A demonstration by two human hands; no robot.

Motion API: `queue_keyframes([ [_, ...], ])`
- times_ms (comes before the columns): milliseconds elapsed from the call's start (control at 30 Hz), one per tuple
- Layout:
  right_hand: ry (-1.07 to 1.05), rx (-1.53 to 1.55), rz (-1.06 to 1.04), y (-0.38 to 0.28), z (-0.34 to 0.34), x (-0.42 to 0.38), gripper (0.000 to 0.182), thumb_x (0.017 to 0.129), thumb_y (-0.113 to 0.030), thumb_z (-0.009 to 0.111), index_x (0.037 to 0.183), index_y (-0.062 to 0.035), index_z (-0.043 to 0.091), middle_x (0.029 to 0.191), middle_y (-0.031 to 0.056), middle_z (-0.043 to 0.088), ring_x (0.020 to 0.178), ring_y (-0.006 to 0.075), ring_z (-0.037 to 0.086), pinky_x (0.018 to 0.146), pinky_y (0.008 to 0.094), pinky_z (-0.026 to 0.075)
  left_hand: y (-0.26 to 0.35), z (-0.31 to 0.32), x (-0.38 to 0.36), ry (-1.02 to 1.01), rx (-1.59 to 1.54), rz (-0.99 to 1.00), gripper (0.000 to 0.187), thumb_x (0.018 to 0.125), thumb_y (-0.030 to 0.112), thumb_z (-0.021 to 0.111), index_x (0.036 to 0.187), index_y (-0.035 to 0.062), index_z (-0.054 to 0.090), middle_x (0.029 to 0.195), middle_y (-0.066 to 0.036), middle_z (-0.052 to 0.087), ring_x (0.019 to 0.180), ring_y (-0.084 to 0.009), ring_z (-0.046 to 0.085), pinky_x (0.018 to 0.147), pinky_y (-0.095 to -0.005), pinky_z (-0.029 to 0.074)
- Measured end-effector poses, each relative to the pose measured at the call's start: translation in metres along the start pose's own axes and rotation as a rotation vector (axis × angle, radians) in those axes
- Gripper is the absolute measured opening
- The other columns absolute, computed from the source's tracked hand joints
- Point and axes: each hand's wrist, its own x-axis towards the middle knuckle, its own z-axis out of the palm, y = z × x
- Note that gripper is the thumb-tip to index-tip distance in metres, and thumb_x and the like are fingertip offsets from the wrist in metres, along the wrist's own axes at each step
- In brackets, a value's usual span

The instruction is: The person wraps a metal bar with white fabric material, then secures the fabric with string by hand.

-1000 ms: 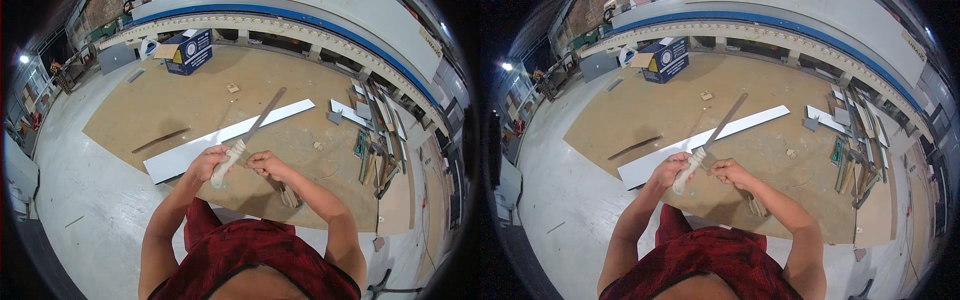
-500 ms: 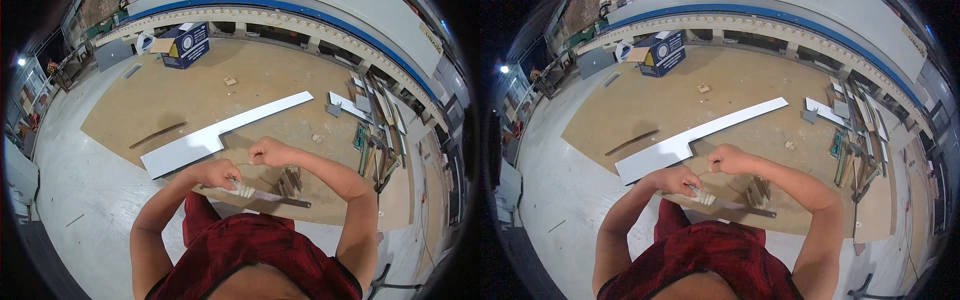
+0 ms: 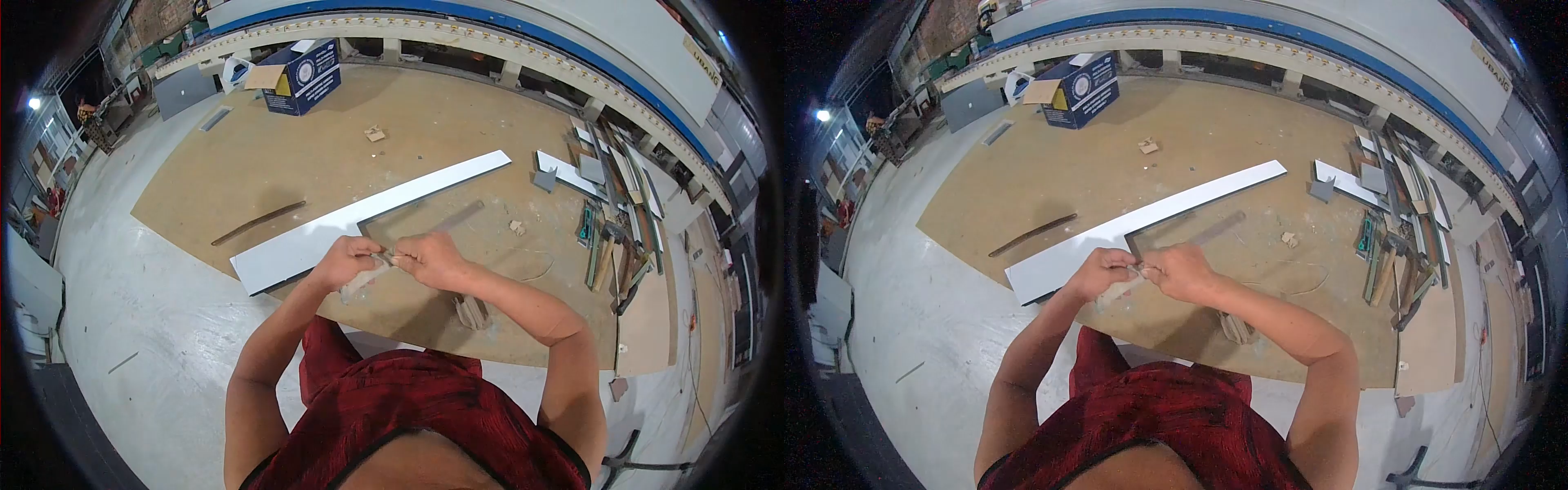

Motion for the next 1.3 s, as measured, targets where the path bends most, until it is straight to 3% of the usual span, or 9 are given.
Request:
queue_keyframes([
  [133,0.148,0.22,-0.01,0.005,0.009,-0.008,0.012,0.077,-0.017,0.058,0.077,-0.0052,0.056,0.064,0.0109,0.058,0.06,0.0262,0.057,0.054,0.0355,0.043,-0.009,-0.006,0.0,0.087,-0.391,-0.027,0.027,0.076,0.003,0.057,0.102,-0.0035,0.056,0.079,-0.011,0.06,0.063,-0.0176,0.06,0.048,-0.0287,0.049],
  [233,0.204,0.585,0.215,0.011,0.005,-0.014,0.011,0.075,-0.012,0.063,0.079,-0.0032,0.057,0.068,0.0027,0.059,0.057,0.0123,0.055,0.053,0.028,0.043,-0.019,-0.015,0.0,0.046,-0.692,-0.039,0.028,0.079,0.004,0.055,0.105,-0.0031,0.053,0.083,-0.013,0.059,0.061,-0.0198,0.059,0.046,-0.0301,0.048],
  [333,0.279,0.793,0.297,0.03,0.014,-0.016,0.02,0.075,-0.008,0.064,0.093,-0.0027,0.057,0.076,-0.0019,0.058,0.06,0.0056,0.051,0.053,0.0235,0.042,-0.016,-0.017,-0.004,0.044,-0.717,-0.036,0.027,0.08,0.006,0.052,0.105,-0.0036,0.052,0.087,-0.014,0.058,0.058,-0.0201,0.057,0.044,-0.0276,0.047],
  [500,0.122,1.018,0.375,0.028,0.054,-0.014,0.046,0.075,-0.01,0.065,0.117,-0.0061,0.046,0.07,-0.0013,0.055,0.059,0.0051,0.05,0.052,0.0196,0.04,-0.011,-0.011,-0.004,0.031,-0.691,-0.008,0.028,0.081,0.007,0.051,0.107,-0.0031,0.05,0.087,-0.014,0.058,0.057,-0.0199,0.057,0.044,-0.0277,0.046],
  [633,0.002,1.173,0.36,0.029,0.081,-0.018,0.035,0.078,-0.012,0.062,0.111,-0.0046,0.052,0.076,-0.0002,0.057,0.058,0.0067,0.049,0.051,0.0191,0.038,-0.004,-0.008,-0.007,0.124,-0.673,0.008,0.026,0.08,0.006,0.053,0.104,-0.003,0.051,0.082,-0.012,0.059,0.057,-0.0198,0.058,0.043,-0.0295,0.047],
  [833,0.029,1.25,0.474,0.022,0.067,-0.027,0.018,0.083,-0.012,0.057,0.097,-0.0021,0.061,0.063,-0.0022,0.05,0.056,0.0045,0.045,0.05,0.0188,0.036,-0.015,-0.013,-0.008,0.245,-0.685,0.014,0.024,0.079,0.009,0.056,0.101,0.0007,0.052,0.079,-0.009,0.058,0.054,-0.0185,0.058,0.042,-0.0287,0.047],
  [933,0.034,1.261,0.5,0.009,0.051,-0.024,0.023,0.083,-0.013,0.057,0.104,-0.0042,0.059,0.062,-0.0041,0.047,0.054,0.0031,0.041,0.048,0.0185,0.034,-0.025,-0.005,-0.001,0.284,-0.624,0.037,0.023,0.079,0.011,0.058,0.1,0.0021,0.053,0.079,-0.008,0.058,0.053,-0.0171,0.057,0.042,-0.028,0.046],
  [1133,0.081,0.852,0.262,0.004,0.073,-0.025,0.037,0.082,-0.012,0.057,0.119,-0.011,0.051,0.061,-0.0044,0.045,0.054,0.0034,0.041,0.046,0.0222,0.034,-0.039,0.019,0.015,0.385,-0.578,0.234,0.018,0.079,0.007,0.06,0.095,0.0022,0.052,0.08,-0.005,0.058,0.062,-0.0119,0.055,0.05,-0.0249,0.047],
  [1300,0.039,0.443,0.286,-0.007,0.062,-0.027,0.05,0.078,-0.02,0.059,0.124,-0.0095,0.043,0.06,0.0058,0.05,0.053,0.0201,0.05,0.054,0.0337,0.042,-0.042,0.033,0.021,0.466,-0.593,0.356,0.014,0.078,0.004,0.061,0.088,0.003,0.052,0.08,-0.005,0.058,0.069,-0.0103,0.053,0.062,-0.0232,0.044],
])
